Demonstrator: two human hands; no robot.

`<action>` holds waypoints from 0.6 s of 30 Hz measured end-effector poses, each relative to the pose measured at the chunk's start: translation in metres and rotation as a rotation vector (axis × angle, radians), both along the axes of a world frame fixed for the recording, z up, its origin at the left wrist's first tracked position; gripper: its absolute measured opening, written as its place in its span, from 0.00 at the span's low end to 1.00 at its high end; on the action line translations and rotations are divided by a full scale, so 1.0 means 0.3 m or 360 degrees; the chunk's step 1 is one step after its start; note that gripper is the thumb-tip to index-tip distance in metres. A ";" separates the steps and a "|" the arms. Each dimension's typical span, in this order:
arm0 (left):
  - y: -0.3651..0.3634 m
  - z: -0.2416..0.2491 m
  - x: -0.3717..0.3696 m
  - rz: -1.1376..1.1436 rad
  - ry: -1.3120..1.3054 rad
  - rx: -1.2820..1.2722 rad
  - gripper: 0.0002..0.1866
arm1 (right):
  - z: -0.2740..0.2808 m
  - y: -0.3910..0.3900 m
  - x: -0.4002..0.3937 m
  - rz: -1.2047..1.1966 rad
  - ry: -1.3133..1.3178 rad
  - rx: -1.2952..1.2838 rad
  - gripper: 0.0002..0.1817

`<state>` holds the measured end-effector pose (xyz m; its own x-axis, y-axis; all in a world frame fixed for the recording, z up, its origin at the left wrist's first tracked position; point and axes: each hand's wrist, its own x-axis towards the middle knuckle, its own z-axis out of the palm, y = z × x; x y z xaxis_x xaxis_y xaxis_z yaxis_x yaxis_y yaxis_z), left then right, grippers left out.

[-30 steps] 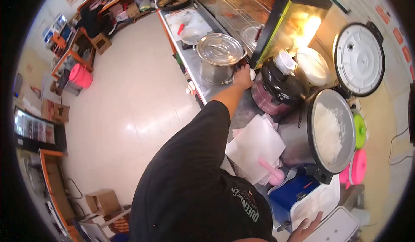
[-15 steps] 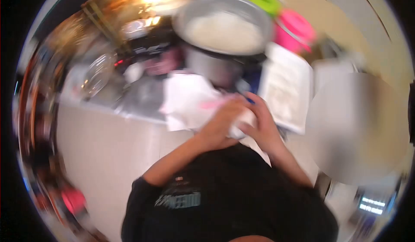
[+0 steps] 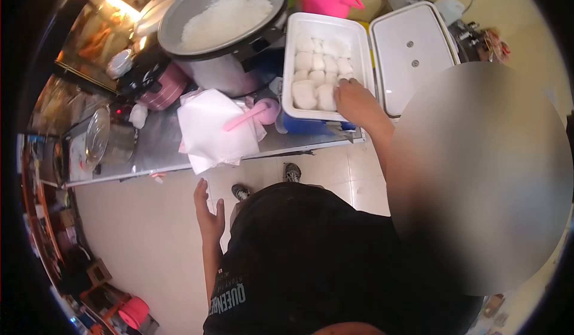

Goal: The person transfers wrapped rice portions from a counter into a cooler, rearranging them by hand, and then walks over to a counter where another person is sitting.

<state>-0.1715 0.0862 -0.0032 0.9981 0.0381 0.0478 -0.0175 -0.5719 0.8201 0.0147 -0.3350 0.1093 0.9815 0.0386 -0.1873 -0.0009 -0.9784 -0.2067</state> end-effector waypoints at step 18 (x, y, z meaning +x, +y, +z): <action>1.240 -1.062 -1.922 0.1485 0.1765 0.0063 0.29 | -0.384 0.277 -0.066 -0.0556 -0.0944 -0.0409 0.28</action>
